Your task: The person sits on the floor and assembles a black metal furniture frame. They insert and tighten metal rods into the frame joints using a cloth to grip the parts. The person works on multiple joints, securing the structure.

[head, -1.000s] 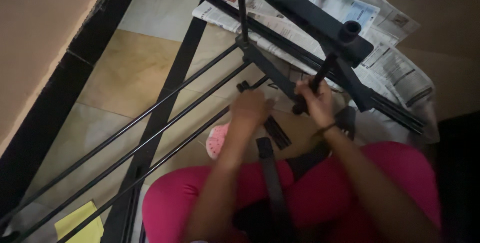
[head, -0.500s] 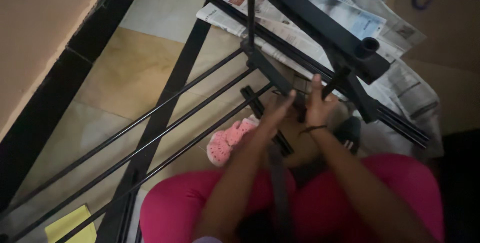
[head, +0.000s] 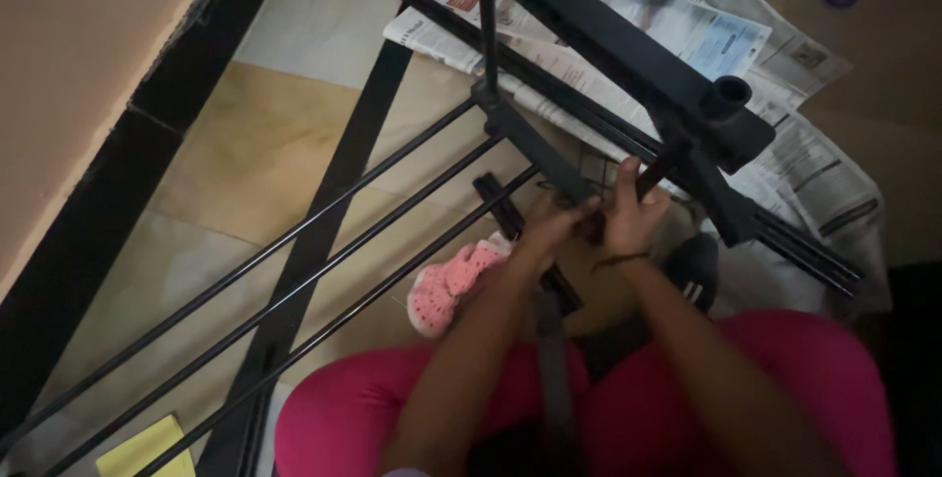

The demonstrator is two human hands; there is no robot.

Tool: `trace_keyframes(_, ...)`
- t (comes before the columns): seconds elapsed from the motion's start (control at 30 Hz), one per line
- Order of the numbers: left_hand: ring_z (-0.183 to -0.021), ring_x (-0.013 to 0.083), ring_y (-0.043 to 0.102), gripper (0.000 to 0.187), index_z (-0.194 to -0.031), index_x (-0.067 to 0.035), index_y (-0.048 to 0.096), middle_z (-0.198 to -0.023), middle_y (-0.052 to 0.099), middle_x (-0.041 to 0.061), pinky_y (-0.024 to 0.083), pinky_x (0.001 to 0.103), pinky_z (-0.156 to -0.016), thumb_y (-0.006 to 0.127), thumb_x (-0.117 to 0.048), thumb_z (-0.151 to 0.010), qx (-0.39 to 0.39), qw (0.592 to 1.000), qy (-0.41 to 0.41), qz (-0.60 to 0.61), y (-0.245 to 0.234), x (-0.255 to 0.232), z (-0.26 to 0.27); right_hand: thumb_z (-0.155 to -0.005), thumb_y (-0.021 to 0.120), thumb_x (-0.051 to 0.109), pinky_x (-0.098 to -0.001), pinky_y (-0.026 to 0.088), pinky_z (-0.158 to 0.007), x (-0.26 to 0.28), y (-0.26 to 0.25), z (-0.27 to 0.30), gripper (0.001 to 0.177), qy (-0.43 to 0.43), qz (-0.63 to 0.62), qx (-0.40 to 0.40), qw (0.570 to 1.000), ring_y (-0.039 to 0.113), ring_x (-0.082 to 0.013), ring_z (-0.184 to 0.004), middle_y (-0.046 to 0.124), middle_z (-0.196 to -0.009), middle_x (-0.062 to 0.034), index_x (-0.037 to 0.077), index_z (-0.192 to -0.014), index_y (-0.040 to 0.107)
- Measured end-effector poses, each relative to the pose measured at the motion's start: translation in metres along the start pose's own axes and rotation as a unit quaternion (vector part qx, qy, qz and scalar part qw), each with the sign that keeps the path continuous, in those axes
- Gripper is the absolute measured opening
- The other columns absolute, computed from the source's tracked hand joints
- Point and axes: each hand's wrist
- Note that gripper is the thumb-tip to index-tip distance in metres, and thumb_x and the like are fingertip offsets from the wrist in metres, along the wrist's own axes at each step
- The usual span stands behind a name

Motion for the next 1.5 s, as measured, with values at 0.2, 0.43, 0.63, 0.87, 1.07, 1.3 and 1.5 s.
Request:
trace_keyframes(0.2, -0.074, 0.0192, 0.07, 0.033, -0.11, -0.003, 0.07, -0.092, 0.074, 0.007, 0.057, 0.033, -0.066, 0.084, -0.018, -0.084, -0.054, 0.995, -0.026, -0.074, -0.001, -0.001, -0.001, -0.101, 0.07, 0.043, -0.0241, 0.029, -0.043, -0.004, -0.005, -0.002, 0.052, 0.022, 0.005, 0.02, 1.0, 0.04, -0.0061, -0.044, 0.045, -0.055, 0.0051, 0.016, -0.063, 0.047)
trace_keyframes(0.43, -0.08, 0.0178, 0.069, 0.035, -0.112, -0.004, 0.072, -0.097, 0.074, 0.005, 0.055, 0.032, -0.069, 0.084, -0.018, -0.082, -0.044, 0.996, -0.003, -0.074, -0.002, -0.006, 0.004, -0.103, 0.072, 0.04, -0.0258, 0.033, -0.046, -0.002, -0.01, -0.005, 0.056, 0.014, -0.025, 0.061, 0.998, 0.043, -0.0072, -0.046, 0.049, -0.056, 0.0037, 0.014, -0.059, 0.047)
trace_keyframes(0.63, -0.088, 0.0191, 0.07, 0.038, -0.112, -0.004, 0.071, -0.102, 0.073, 0.007, 0.057, 0.034, -0.074, 0.086, -0.022, -0.082, -0.055, 0.997, 0.003, -0.058, 0.003, -0.013, 0.012, -0.103, 0.073, 0.039, -0.0263, 0.032, -0.046, 0.01, -0.006, -0.001, 0.055, 0.007, -0.025, 0.09, 0.996, 0.042, -0.0082, -0.045, 0.049, -0.055, 0.0025, 0.011, -0.06, 0.051)
trace_keyframes(0.87, -0.091, 0.0363, 0.071, 0.041, -0.104, -0.005, 0.075, -0.097, 0.073, 0.021, 0.055, 0.044, -0.079, 0.077, -0.042, -0.088, -0.095, 0.813, 0.068, -0.57, 0.013, -0.065, 0.043, -0.088, 0.082, 0.033, -0.04, 0.051, -0.089, 0.067, -0.025, -0.002, 0.067, -0.256, 0.229, 0.227, 0.911, 0.059, -0.0298, -0.103, 0.059, -0.113, -0.023, -0.012, -0.126, 0.05)
trace_keyframes(1.07, -0.099, 0.0333, 0.072, 0.046, -0.124, -0.005, 0.068, -0.109, 0.073, 0.018, 0.056, 0.042, -0.087, 0.07, -0.045, -0.099, -0.09, 0.825, 0.354, -0.431, 0.053, -0.105, 0.076, -0.085, 0.079, 0.031, -0.0391, 0.054, -0.101, 0.105, -0.086, -0.009, 0.072, -0.036, 0.366, 0.333, 0.868, 0.066, -0.0282, -0.12, 0.067, -0.13, -0.0164, 0.008, -0.147, 0.05)
trace_keyframes(1.3, -0.101, 0.0209, 0.07, 0.045, -0.127, -0.005, 0.066, -0.115, 0.072, 0.01, 0.054, 0.034, -0.09, 0.069, -0.04, -0.1, 0.097, 0.978, 0.159, -0.088, 0.059, -0.057, 0.014, -0.076, 0.085, 0.033, -0.041, 0.051, -0.101, 0.002, -0.079, -0.027, 0.071, -0.029, 0.399, 0.452, 0.798, 0.064, -0.0313, -0.118, 0.068, -0.126, -0.017, 0.008, -0.134, 0.054)
trace_keyframes(1.5, -0.087, 0.0195, 0.066, 0.024, -0.103, -0.001, 0.066, -0.093, 0.068, 0.007, 0.053, 0.035, -0.083, 0.079, -0.02, -0.099, 0.306, 0.945, 0.077, -0.091, 0.04, -0.041, -0.053, -0.079, 0.081, 0.042, -0.0437, 0.049, -0.101, -0.106, -0.092, -0.057, 0.083, -0.028, 0.419, 0.436, 0.796, 0.061, -0.0348, -0.121, 0.062, -0.131, -0.0207, 0.003, -0.143, 0.045)
Point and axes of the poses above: each hand's wrist, its own z-axis away from the middle knuckle, its own y-axis out of the palm, x = y × z
